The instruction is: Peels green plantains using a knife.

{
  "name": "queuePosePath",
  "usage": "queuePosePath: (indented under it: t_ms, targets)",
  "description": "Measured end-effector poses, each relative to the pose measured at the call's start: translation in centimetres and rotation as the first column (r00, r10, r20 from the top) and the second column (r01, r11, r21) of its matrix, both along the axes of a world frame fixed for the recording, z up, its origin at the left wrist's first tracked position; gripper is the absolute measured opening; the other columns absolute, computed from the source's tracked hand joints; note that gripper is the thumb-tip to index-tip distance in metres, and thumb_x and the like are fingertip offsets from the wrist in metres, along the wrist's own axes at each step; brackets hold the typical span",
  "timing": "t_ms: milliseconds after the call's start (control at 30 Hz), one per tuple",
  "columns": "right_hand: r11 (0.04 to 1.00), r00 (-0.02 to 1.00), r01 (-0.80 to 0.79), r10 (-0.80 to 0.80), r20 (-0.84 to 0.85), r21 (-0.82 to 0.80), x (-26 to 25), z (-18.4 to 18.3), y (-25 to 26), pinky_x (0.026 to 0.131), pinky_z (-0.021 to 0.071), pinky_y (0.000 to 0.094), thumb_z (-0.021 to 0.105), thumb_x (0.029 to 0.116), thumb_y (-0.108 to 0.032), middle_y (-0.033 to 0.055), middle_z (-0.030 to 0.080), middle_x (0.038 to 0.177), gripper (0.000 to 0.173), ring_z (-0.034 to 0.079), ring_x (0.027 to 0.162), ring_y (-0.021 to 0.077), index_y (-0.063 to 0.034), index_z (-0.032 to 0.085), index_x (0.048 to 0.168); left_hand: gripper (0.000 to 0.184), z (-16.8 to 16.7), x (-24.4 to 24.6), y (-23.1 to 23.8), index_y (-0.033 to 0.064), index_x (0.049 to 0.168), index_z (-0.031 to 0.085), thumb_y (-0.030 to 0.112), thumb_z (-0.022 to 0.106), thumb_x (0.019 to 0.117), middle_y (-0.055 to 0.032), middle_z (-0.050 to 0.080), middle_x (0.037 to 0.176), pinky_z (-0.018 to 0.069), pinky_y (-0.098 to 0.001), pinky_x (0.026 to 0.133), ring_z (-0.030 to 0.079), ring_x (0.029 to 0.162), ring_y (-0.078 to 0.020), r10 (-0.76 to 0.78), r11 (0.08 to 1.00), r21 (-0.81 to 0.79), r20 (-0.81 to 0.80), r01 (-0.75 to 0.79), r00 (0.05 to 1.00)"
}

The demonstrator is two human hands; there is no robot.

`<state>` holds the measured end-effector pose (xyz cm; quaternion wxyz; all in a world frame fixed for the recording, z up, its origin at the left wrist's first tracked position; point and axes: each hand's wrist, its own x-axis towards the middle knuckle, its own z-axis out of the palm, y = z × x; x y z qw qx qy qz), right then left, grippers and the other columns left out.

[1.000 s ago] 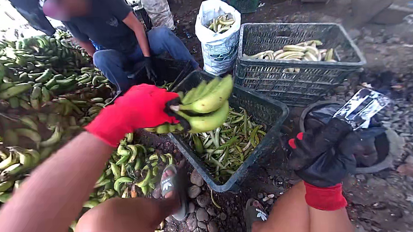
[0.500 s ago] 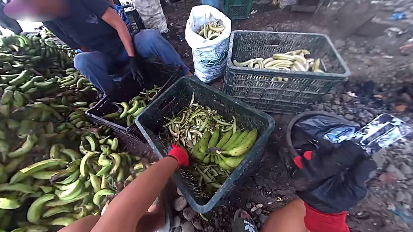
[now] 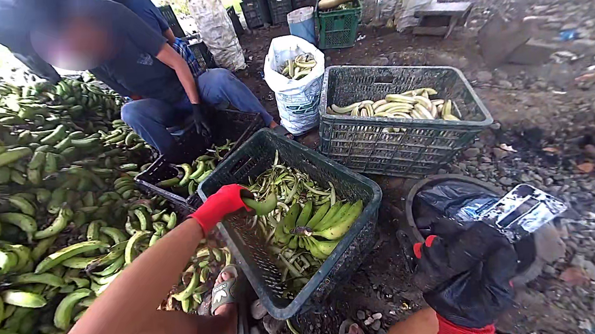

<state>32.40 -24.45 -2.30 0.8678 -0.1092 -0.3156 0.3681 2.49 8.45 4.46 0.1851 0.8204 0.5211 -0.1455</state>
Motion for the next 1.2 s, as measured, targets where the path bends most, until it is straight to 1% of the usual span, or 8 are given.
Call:
queuePosePath:
  t_ms: [167, 267, 367, 567, 700, 767, 967, 1200]
  targets:
    - [0.999, 0.996, 0.045, -0.044, 0.077, -0.012, -0.3, 0.3, 1.5, 0.054, 0.0557, 0.0291, 0.051, 0.1020, -0.057, -0.0028, 0.067, 0.075, 0.046, 0.063, 0.059, 0.0110, -0.0186, 0.069, 0.122, 0.055, 6.3, -5.4, -3.6, 0.0189, 0.141, 0.055, 0.016, 0.074, 0.0898, -0.0017, 0.070, 0.113, 0.0588, -0.0305, 0.079, 0.067, 0.091, -0.0102, 0.041, 0.998, -0.058, 0.915, 0.032, 0.401]
    - [0.999, 0.997, -0.023, 0.025, 0.075, -0.025, -1.7, -0.1, 2.6, 0.054, 0.0566, 0.0287, 0.049, 0.1040, -0.053, -0.0027, 0.067, 0.075, 0.044, 0.063, 0.059, 0.0106, -0.0189, 0.069, 0.124, 0.063, 4.2, -3.7, -6.8, 0.0348, 0.156, 0.029, 0.048, 0.057, 0.1016, -0.0043, 0.063, 0.130, 0.0593, -0.0421, 0.087, 0.067, 0.107, -0.0201, 0.226, 0.974, -0.223, 0.969, 0.044, -0.099]
    - [0.995, 0.993, -0.062, 0.070, 0.094, -0.079, -4.2, 0.4, 4.0, 0.058, 0.0599, 0.0298, 0.051, 0.1033, -0.051, -0.0015, 0.069, 0.074, 0.043, 0.065, 0.059, 0.0104, -0.0179, 0.070, 0.123, 0.043, 0.2, 1.1, -8.1, 0.0109, 0.146, 0.043, 0.033, 0.047, 0.1084, -0.0162, 0.064, 0.122, 0.0593, -0.0460, 0.086, 0.067, 0.104, -0.0276, 0.506, 0.836, -0.548, 0.772, -0.001, -0.385]
    - [0.821, 0.800, 0.213, 0.164, 0.576, -0.530, -10.1, 1.1, 4.8, 0.054, 0.0522, 0.0202, 0.041, 0.1078, -0.038, -0.0075, 0.061, 0.072, 0.043, 0.058, 0.058, 0.0015, -0.0049, 0.056, 0.130, 0.033, -4.9, 2.6, -7.2, 0.0025, 0.130, 0.049, 0.025, 0.033, 0.1117, -0.0165, 0.064, 0.107, 0.0609, -0.0438, 0.076, 0.069, 0.090, -0.0259, 0.649, 0.701, -0.708, 0.580, 0.090, -0.492]
    - [0.746, -0.010, 0.641, 0.244, 0.970, -0.181, -12.6, 2.5, 7.4, 0.112, 0.0428, 0.0546, 0.052, 0.1007, -0.042, 0.0146, 0.073, 0.122, 0.054, 0.068, 0.117, 0.0290, -0.0076, 0.062, 0.141, 0.027, -4.9, 2.0, -7.6, 0.0012, 0.113, 0.051, 0.019, 0.031, 0.1080, -0.0147, 0.061, 0.091, 0.0579, -0.0396, 0.066, 0.065, 0.077, -0.0228, 0.605, 0.645, -0.763, 0.529, -0.022, -0.595]
    - [0.712, -0.227, 0.686, 0.406, 0.885, -0.150, -13.7, 4.0, 9.2, 0.116, 0.0251, 0.0714, 0.058, 0.0972, -0.040, 0.0227, 0.069, 0.125, 0.056, 0.062, 0.122, 0.0444, -0.0195, 0.057, 0.149, 0.037, -5.9, 2.0, -7.5, -0.0046, 0.129, 0.051, 0.018, 0.028, 0.1113, -0.0182, 0.061, 0.108, 0.0552, -0.0363, 0.081, 0.063, 0.092, -0.0202, 0.517, 0.707, -0.674, 0.698, -0.213, -0.495]
    - [0.647, -0.324, 0.730, 0.612, 0.721, -0.221, -14.9, 4.4, 13.1, 0.118, 0.0325, 0.0585, 0.057, 0.0997, -0.046, 0.0219, 0.065, 0.132, 0.062, 0.059, 0.128, 0.0403, -0.0160, 0.049, 0.153, 0.029, -6.3, 1.8, -7.8, -0.0085, 0.129, 0.052, 0.007, 0.047, 0.1041, -0.0175, 0.062, 0.105, 0.0539, -0.0291, 0.082, 0.062, 0.090, -0.0158, 0.497, 0.825, -0.479, 0.868, -0.300, -0.022]
    - [0.658, -0.336, 0.732, 0.574, 0.747, -0.177, -15.8, 3.6, 14.3, 0.121, 0.0242, 0.0608, 0.054, 0.0993, -0.048, 0.0203, 0.068, 0.130, 0.060, 0.061, 0.127, 0.0388, -0.0167, 0.053, 0.151, 0.032, -6.1, 1.9, -8.6, 0.0017, 0.125, 0.050, 0.022, 0.028, 0.1127, -0.0113, 0.058, 0.093, 0.0533, -0.0323, 0.069, 0.059, 0.077, -0.0157, 0.684, 0.634, -0.767, 0.616, -0.099, -0.391]
